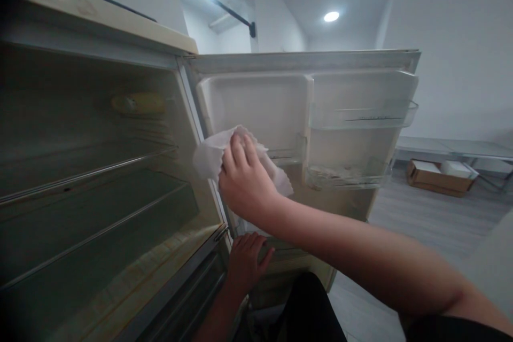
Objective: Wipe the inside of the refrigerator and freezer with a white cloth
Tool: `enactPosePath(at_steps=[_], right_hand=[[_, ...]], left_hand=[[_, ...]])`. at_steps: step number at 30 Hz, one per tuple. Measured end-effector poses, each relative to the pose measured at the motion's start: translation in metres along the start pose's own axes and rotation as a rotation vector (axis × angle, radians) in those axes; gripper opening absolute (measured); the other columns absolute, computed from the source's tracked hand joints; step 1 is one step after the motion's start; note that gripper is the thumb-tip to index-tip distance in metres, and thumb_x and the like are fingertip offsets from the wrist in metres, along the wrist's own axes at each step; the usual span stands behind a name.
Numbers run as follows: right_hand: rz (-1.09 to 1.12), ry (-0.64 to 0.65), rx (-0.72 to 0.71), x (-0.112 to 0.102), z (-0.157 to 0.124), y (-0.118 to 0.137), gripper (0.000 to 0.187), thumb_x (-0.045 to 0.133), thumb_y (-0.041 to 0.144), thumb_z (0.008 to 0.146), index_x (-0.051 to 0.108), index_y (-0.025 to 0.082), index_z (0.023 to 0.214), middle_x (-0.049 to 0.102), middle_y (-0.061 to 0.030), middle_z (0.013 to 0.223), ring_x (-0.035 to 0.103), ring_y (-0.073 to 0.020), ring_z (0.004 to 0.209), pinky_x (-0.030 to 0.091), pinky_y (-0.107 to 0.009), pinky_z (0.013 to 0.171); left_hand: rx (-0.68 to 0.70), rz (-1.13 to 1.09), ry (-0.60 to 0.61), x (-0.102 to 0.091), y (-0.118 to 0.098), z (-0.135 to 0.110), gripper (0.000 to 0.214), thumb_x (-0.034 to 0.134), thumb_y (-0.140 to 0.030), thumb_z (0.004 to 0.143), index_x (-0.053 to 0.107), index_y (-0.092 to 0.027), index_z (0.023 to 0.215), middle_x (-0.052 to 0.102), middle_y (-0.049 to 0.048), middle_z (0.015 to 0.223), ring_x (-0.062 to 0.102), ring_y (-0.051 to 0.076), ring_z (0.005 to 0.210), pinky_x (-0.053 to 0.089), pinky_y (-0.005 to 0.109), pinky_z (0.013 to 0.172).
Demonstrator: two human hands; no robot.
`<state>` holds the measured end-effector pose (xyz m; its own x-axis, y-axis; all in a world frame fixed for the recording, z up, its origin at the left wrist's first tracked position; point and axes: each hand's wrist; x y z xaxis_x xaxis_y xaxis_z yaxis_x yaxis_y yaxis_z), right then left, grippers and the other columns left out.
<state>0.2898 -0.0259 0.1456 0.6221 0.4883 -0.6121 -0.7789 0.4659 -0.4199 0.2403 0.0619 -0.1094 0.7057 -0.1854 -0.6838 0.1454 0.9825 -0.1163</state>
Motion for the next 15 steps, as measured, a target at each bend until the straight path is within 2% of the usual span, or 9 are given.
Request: enactPosePath(at_steps=[3,7,11,13,15], right_hand=[[-0.024,-0.083,0.009,0.030,0.015,0.016,0.036,0.052,0.023,0.100,0.067,0.007,0.128,0.057,-0.0203,0.143,0.049,-0.0356,0.139,0.025,-0.060,0.129],[0.065,-0.136,-0.018,0.039,0.023,0.008,0.037,0.049,0.016,0.099,0.067,0.009,0.130,0.057,-0.0180,0.146,0.052,-0.0316,0.138,0.026,-0.055,0.132],[0.199,-0.168,-0.016,0.039,0.001,-0.020,0.043,0.053,0.016,0.096,0.065,0.016,0.136,0.054,-0.0129,0.153,0.039,-0.0313,0.152,0.027,-0.057,0.131],[0.225,-0.183,0.068,0.040,-0.019,-0.035,0.043,0.052,0.018,0.095,0.066,0.019,0.136,0.054,-0.0121,0.152,0.034,-0.0318,0.154,0.024,-0.060,0.131],[0.227,-0.210,0.214,0.043,-0.043,-0.043,0.041,0.051,0.020,0.094,0.068,0.019,0.132,0.055,-0.0140,0.151,0.032,-0.0336,0.155,0.019,-0.062,0.131]], left_hand=[[0.004,0.016,0.011,-0.002,0.001,0.000,0.016,0.074,-0.028,0.088,0.061,-0.022,0.096,0.066,0.0009,0.089,0.060,0.023,0.087,0.040,0.040,0.083],[0.022,0.012,0.021,-0.005,0.004,-0.001,0.016,0.073,-0.027,0.089,0.061,-0.022,0.097,0.066,0.0009,0.088,0.061,0.024,0.087,0.041,0.040,0.083],[0.037,-0.005,0.005,-0.006,0.005,-0.003,0.015,0.071,-0.028,0.092,0.060,-0.022,0.100,0.067,0.0012,0.091,0.061,0.023,0.089,0.041,0.040,0.085],[0.040,-0.010,0.011,-0.006,0.005,-0.002,0.015,0.071,-0.029,0.093,0.061,-0.022,0.101,0.068,0.0013,0.091,0.062,0.024,0.089,0.041,0.040,0.086],[0.041,-0.009,0.010,-0.005,0.003,-0.001,0.015,0.070,-0.030,0.093,0.061,-0.022,0.101,0.068,0.0016,0.092,0.062,0.024,0.090,0.042,0.040,0.086]])
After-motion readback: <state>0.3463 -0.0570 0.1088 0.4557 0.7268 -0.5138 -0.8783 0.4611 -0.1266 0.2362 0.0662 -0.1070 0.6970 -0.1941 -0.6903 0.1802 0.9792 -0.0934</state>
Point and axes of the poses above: each hand's wrist, its own z-axis towards the middle knuckle, its own x-axis out of the palm, y = z × x
